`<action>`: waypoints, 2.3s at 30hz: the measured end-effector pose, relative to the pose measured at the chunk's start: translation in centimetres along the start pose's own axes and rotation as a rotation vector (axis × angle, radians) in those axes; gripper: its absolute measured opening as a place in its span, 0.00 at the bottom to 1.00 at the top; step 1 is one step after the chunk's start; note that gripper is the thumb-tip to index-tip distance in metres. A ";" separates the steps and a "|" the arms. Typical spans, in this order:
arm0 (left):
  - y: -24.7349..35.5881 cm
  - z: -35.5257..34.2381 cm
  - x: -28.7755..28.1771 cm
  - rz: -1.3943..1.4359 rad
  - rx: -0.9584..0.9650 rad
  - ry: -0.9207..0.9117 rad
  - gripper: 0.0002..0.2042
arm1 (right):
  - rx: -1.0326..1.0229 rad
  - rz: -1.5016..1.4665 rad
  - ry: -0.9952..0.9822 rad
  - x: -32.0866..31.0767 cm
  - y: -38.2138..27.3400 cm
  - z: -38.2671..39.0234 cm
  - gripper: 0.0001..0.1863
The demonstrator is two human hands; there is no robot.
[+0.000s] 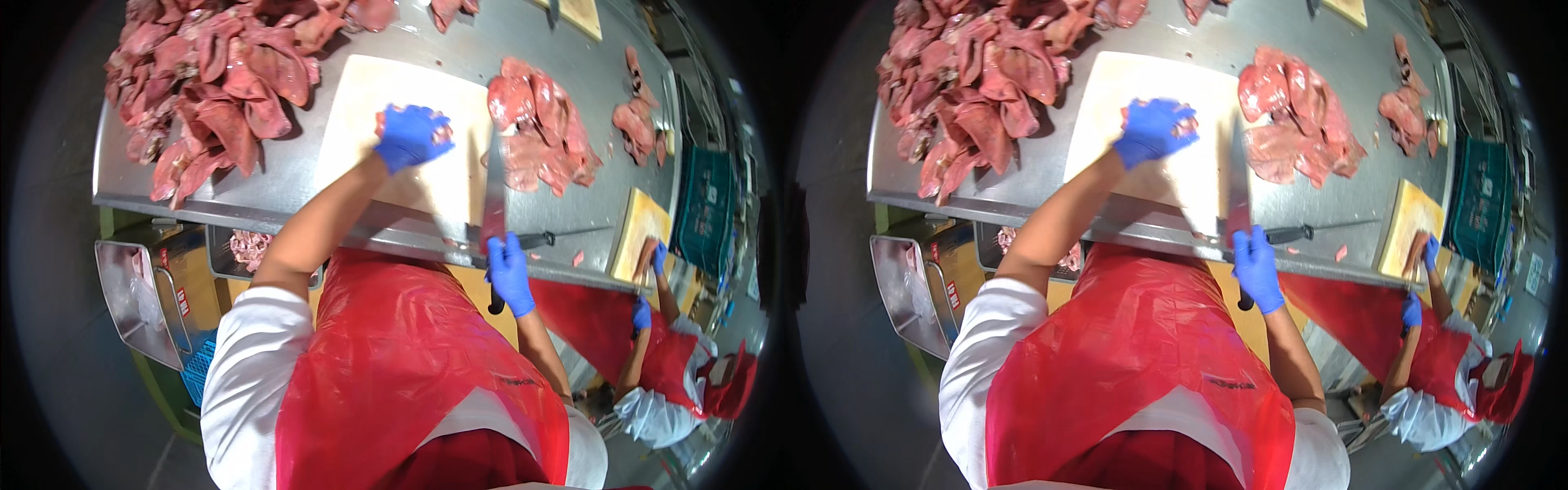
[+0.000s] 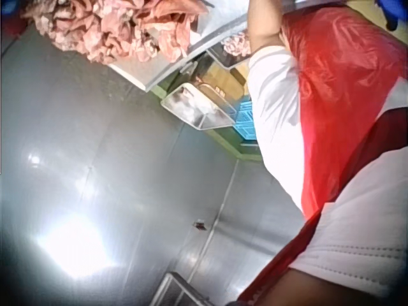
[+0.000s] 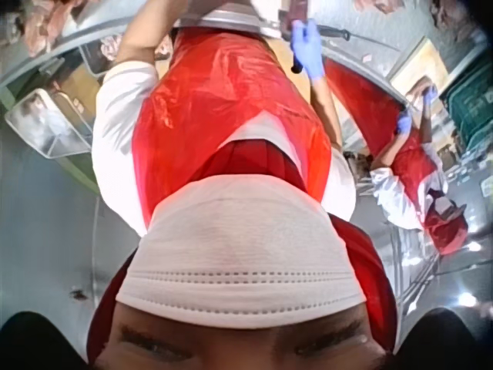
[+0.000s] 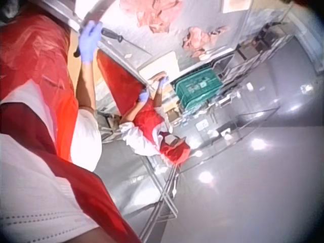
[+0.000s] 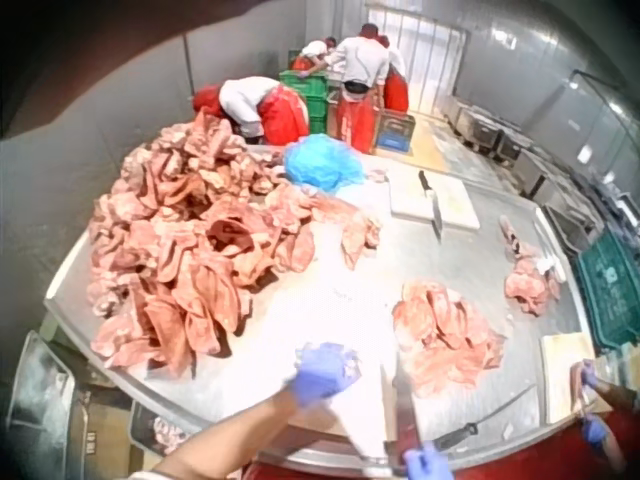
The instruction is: The person cuts raw meat into smaller pieces using a knife on a cutting board. They repeatedly pick up pieces of meat, slice them, and place the cut pieces into a nearby container.
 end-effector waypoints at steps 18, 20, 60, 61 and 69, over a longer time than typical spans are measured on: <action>-16.9 4.2 -14.6 -0.187 -0.671 0.072 0.12 | -0.241 -0.018 -0.111 11.9 -8.7 -10.9 0.14; -15.7 2.7 -16.3 -0.203 -0.580 -0.063 0.09 | -0.259 -0.012 -0.060 10.8 -7.9 -10.7 0.13; -1.5 6.2 1.4 0.362 0.031 -0.452 0.11 | -0.170 0.673 0.154 9.3 -3.1 -4.9 0.14; -1.0 6.1 1.2 0.376 0.044 -0.492 0.12 | -0.232 0.620 0.196 9.4 -3.2 -7.8 0.14; -1.7 -5.0 -2.1 0.544 -0.395 -0.419 0.27 | -0.138 0.315 0.131 6.9 -1.0 -3.6 0.15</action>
Point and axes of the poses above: each hand's wrist, its own z-axis away from the middle knuckle, its own x-axis out of the palm, y = z × x, the point moved 1 cm from there along -z, towards the middle knuckle, and after that the axes turned 9 degrees about -x, right-handed, at the moved point
